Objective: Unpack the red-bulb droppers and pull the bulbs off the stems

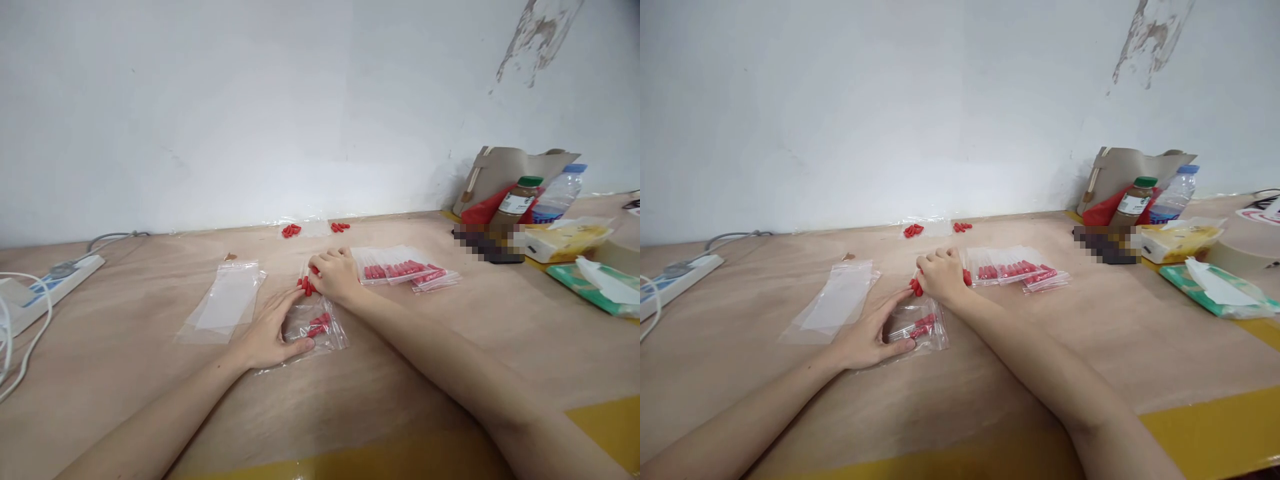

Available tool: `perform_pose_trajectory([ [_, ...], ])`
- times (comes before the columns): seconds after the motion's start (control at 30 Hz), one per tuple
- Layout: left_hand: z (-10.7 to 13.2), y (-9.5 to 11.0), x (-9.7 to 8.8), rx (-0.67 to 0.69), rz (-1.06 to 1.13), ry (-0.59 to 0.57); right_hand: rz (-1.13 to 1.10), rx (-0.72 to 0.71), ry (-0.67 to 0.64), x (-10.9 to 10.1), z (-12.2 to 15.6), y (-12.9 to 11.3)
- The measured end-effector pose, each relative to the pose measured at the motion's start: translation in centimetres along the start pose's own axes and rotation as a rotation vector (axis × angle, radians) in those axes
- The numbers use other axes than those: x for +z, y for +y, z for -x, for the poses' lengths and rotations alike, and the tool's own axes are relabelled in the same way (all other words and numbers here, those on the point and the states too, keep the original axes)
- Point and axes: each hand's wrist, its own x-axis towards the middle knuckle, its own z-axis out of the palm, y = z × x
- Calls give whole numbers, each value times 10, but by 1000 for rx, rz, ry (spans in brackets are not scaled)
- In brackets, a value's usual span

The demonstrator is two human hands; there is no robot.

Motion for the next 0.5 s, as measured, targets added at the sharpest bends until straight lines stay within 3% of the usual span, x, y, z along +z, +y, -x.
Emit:
perform_pose_trajectory([
  [0.33,0,-1,0,-25,9,-18,-190,41,-144,-9,11,-5],
  [0.5,0,-3,0,-16,16,-7,-322,123,-104,-25,26,4],
])
